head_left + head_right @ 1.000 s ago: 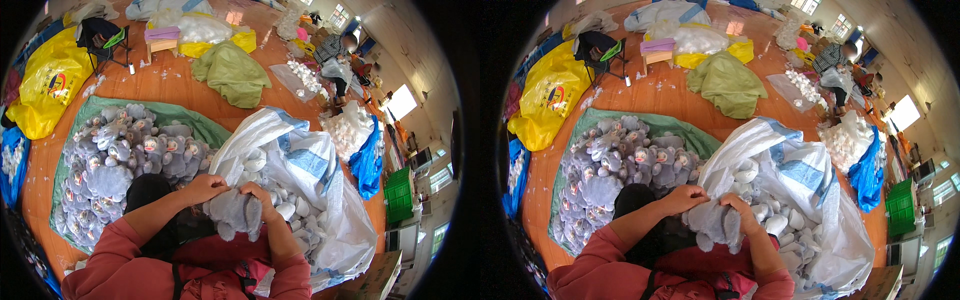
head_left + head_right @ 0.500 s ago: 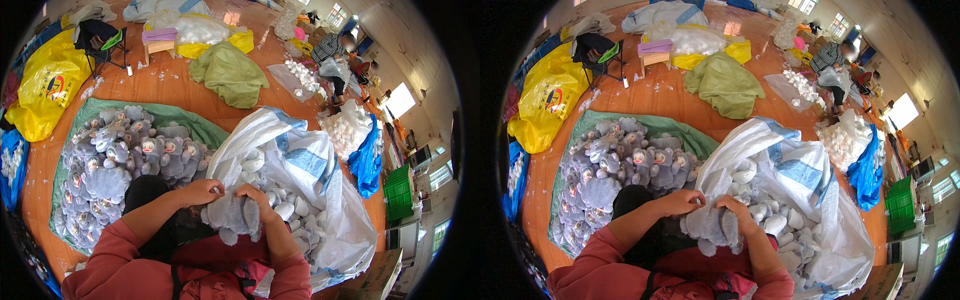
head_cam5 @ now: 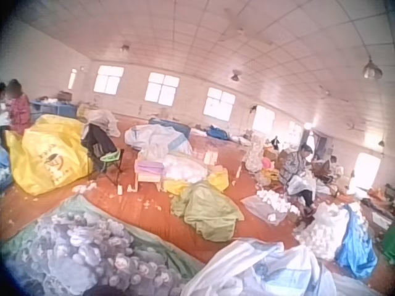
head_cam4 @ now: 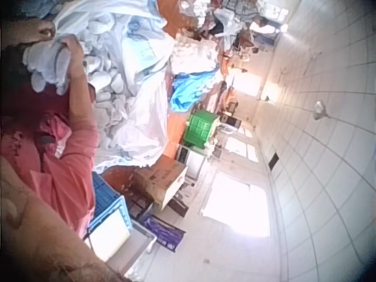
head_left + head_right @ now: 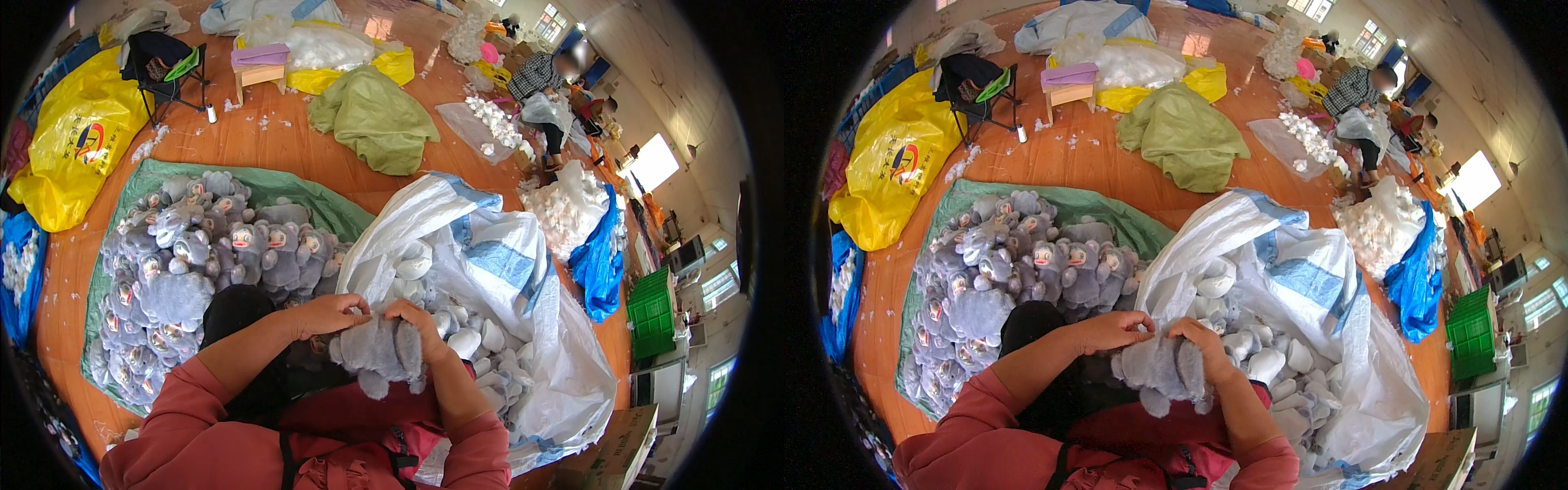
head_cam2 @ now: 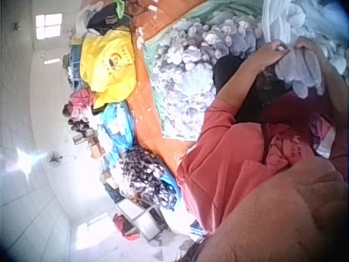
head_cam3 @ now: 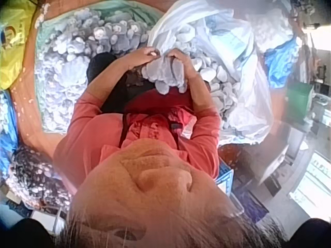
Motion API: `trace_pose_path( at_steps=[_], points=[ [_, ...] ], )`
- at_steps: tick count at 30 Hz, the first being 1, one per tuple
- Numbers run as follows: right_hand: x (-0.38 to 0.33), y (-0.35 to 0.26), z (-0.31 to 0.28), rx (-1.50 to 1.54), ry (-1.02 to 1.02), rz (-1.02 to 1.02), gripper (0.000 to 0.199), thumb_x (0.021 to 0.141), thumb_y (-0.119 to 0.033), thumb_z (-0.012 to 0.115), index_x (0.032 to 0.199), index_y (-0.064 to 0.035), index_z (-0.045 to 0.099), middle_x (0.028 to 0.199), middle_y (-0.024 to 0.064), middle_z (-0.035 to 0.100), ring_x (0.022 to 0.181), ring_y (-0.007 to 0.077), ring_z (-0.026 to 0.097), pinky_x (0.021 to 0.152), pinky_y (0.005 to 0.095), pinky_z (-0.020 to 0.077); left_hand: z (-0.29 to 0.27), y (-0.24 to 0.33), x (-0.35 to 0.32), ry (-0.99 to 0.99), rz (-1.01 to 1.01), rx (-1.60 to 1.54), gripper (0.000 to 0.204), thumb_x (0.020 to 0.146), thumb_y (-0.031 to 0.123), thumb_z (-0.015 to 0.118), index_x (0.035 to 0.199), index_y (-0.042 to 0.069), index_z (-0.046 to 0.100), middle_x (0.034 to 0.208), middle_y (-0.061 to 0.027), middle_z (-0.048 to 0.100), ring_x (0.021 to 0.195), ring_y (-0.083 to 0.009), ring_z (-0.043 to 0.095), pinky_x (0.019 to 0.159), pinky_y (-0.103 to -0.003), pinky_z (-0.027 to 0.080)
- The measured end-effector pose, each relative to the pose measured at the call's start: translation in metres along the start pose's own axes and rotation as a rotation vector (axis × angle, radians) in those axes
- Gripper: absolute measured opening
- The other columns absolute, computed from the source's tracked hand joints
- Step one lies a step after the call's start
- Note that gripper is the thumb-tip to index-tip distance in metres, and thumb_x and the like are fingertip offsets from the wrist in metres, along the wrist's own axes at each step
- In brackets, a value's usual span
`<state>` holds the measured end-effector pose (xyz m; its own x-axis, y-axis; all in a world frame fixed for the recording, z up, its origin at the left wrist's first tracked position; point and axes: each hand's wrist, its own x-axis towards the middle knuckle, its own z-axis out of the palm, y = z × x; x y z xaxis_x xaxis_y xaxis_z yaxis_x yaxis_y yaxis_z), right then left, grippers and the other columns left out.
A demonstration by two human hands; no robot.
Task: The person sits on the floor and repeatedly stuffs white filling material into grey plush toy shells. They pick up a shell, insert the filling by hand, and place the finished toy onto a growing pile on a green mat.
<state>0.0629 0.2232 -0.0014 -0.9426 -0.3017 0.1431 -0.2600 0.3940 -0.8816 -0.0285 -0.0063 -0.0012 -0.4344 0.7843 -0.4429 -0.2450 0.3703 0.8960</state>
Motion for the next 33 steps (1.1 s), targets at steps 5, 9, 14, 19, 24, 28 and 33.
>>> trace_pose_path(
  at_steps=[5, 9, 14, 19, 24, 28, 33],
  points=[
    [0.000, 0.002, 0.001, 0.026, 0.005, 0.005, 0.021, 0.081, 0.001, 0.058, 0.100, -0.0060, 0.061, 0.102, 0.0077, 0.058, 0.096, 0.0217, 0.057, 0.087, 0.0287, 0.0446, 0.000, 0.004, -0.003, -0.049, -0.059, -0.062, 0.025, 0.098, 0.023, 0.059, 0.117, 0.008, 0.058, 0.086, 0.0016, 0.056, 0.075, -0.0073, 0.048, 0.066, -0.024, 0.041],
    [0.000, 0.003, 0.001, -0.020, 0.018, -0.036, 0.021, 0.078, 0.000, 0.061, 0.098, -0.0055, 0.062, 0.101, 0.0085, 0.059, 0.095, 0.0221, 0.058, 0.086, 0.0293, 0.0454, -0.002, 0.006, -0.006, -0.082, -0.046, -0.046, 0.026, 0.096, 0.019, 0.060, 0.119, 0.008, 0.056, 0.088, 0.0012, 0.057, 0.073, -0.0061, 0.048, 0.063, -0.023, 0.041],
    [0.002, 0.001, 0.001, 0.058, 0.045, -0.014, 0.022, 0.075, 0.001, 0.063, 0.096, -0.0053, 0.063, 0.099, 0.0088, 0.060, 0.093, 0.0227, 0.059, 0.085, 0.0298, 0.0463, -0.007, -0.015, 0.002, -0.174, -0.001, -0.245, 0.031, 0.089, 0.008, 0.062, 0.119, 0.011, 0.057, 0.083, 0.0020, 0.059, 0.064, -0.0061, 0.050, 0.056, -0.023, 0.039],
    [0.004, -0.003, -0.001, -0.041, 0.238, -0.119, 0.021, 0.075, 0.005, 0.063, 0.093, -0.0057, 0.065, 0.094, 0.0076, 0.059, 0.091, 0.0219, 0.059, 0.083, 0.0302, 0.0464, -0.009, 0.004, -0.010, -0.077, 0.021, -0.499, 0.030, 0.082, 0.002, 0.062, 0.111, 0.009, 0.061, 0.072, 0.0018, 0.055, 0.055, -0.0075, 0.046, 0.050, -0.022, 0.035],
    [-0.001, 0.003, 0.004, 0.033, 0.446, -0.136, 0.022, 0.076, 0.006, 0.063, 0.094, -0.0060, 0.062, 0.088, 0.0054, 0.055, 0.082, 0.0197, 0.055, 0.076, 0.0288, 0.0443, -0.020, 0.003, -0.006, 0.099, 0.198, -0.700, 0.027, 0.083, 0.003, 0.065, 0.109, 0.011, 0.065, 0.076, 0.0033, 0.059, 0.060, -0.0059, 0.049, 0.055, -0.021, 0.036],
    [0.002, 0.007, 0.008, -0.024, 0.444, -0.236, 0.032, 0.070, 0.007, 0.070, 0.095, -0.0074, 0.055, 0.087, 0.0047, 0.053, 0.079, 0.0189, 0.052, 0.074, 0.0292, 0.0434, -0.034, 0.005, -0.008, 0.228, 0.306, -0.721, 0.025, 0.085, 0.004, 0.067, 0.109, 0.011, 0.069, 0.080, 0.0038, 0.062, 0.064, -0.0052, 0.050, 0.059, -0.020, 0.037],
    [0.009, 0.001, 0.016, -0.034, 0.439, -0.346, 0.035, 0.069, 0.008, 0.072, 0.094, -0.0076, 0.053, 0.089, 0.0063, 0.053, 0.080, 0.0213, 0.051, 0.075, 0.0297, 0.0428, -0.044, 0.010, -0.011, 0.258, 0.252, -0.962, 0.032, 0.086, 0.001, 0.065, 0.117, 0.009, 0.064, 0.092, -0.0106, 0.070, 0.083, -0.0222, 0.070, 0.075, -0.038, 0.059]
  ],
)
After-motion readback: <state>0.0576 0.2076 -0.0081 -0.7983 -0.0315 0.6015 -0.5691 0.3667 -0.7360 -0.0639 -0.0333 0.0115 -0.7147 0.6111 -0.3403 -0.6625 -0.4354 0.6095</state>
